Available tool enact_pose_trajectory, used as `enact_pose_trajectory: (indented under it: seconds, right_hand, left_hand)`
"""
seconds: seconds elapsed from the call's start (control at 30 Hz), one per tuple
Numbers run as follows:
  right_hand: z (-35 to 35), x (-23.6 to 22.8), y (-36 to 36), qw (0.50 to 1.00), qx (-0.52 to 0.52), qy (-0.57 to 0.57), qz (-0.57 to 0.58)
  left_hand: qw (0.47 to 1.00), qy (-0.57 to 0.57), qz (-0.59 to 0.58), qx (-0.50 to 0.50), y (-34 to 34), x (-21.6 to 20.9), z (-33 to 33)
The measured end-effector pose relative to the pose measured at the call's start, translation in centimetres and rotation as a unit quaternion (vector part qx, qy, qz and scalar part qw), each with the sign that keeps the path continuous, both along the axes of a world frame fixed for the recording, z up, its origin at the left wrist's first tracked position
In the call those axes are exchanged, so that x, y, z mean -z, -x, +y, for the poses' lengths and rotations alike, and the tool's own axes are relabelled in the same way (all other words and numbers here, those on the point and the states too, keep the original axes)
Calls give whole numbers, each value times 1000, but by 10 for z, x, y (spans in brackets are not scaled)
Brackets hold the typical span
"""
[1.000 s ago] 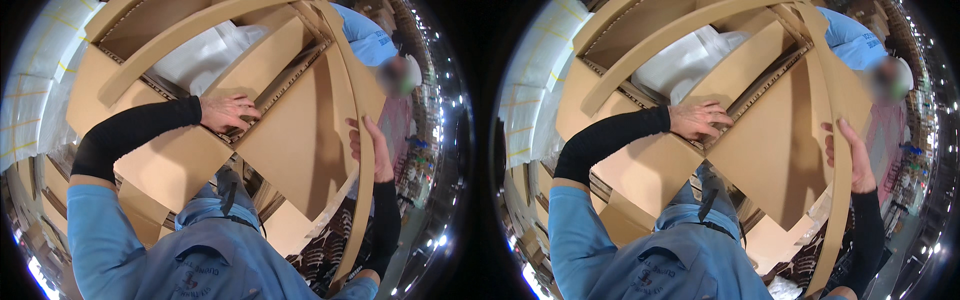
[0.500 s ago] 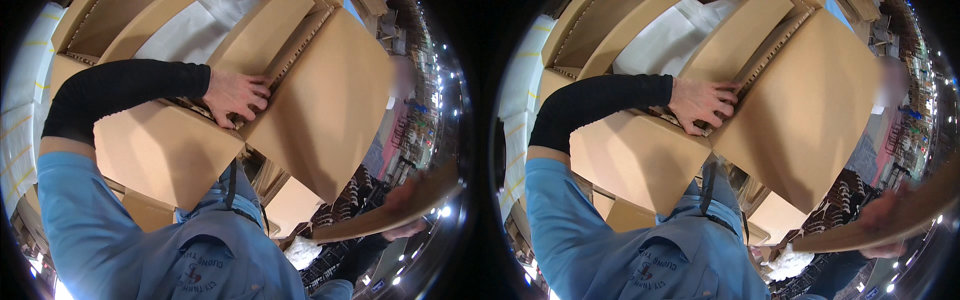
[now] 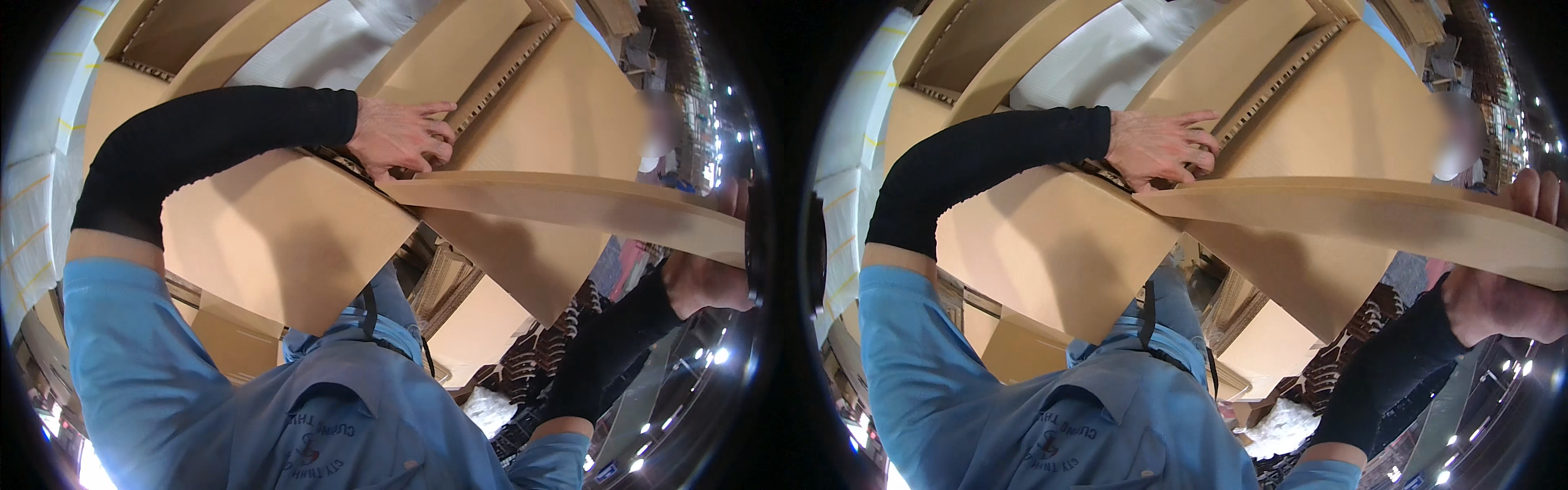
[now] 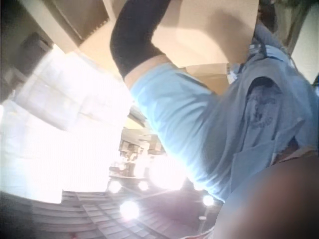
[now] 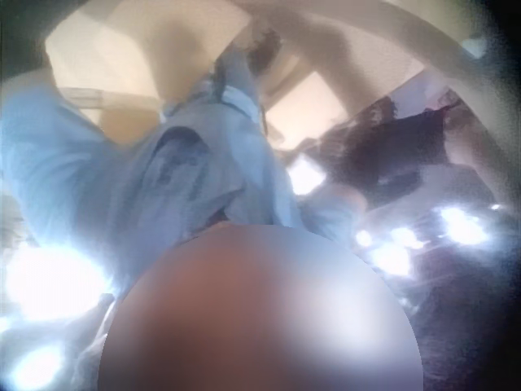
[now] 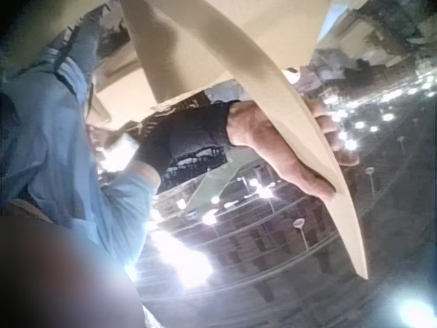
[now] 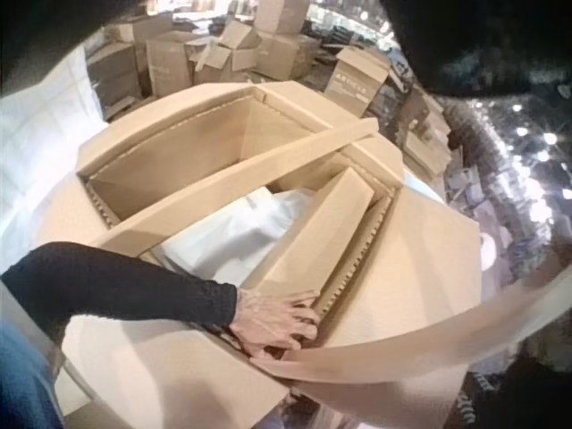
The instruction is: The person assembles cardboard boxes by folding flaps and inserting dividers. They handle flat cardboard pieces and pre-formed box shells, placing them on a wooden pallet in a warehouse.
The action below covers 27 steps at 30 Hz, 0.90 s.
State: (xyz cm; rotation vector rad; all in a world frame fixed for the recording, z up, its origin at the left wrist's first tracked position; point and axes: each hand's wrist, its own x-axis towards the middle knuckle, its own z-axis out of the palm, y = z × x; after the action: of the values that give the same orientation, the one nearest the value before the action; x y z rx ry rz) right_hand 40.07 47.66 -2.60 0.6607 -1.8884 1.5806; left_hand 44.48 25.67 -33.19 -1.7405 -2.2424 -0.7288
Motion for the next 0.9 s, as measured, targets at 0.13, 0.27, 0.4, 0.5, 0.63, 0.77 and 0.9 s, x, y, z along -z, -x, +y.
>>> enact_pose_trajectory:
  seconds: [0.13, 0.27, 0.4, 0.5, 0.63, 0.77, 0.9]
  right_hand:
    - [79, -26, 52, 835, -495, -32, -238]
    - [-3, -12, -8, 984, -122, -12, -126]
    - [-13, -42, -31, 996, 0, -45, -73]
    - [-27, -34, -39, 992, 52, -33, -106]
    - [-19, -2, -6, 937, -282, -60, -199]
    - [-8, 61, -37, 913, -330, -9, -242]
    - [34, 126, -108, 921, -349, -73, -157]
  left_hand:
    - [1000, 14, -7, 3, -2, -2, 0]
    - [1000, 8, -11, -4, -6, 1, -3]
    - [1000, 18, -19, 2, -5, 1, -7]
    - [1000, 19, -19, -7, -7, 1, -5]
    - [1000, 8, 2, -2, -6, 3, 2]
    - [1000, 10, 0, -17, -13, 10, -7]
    - [1000, 17, 18, -11, -15, 8, -1]
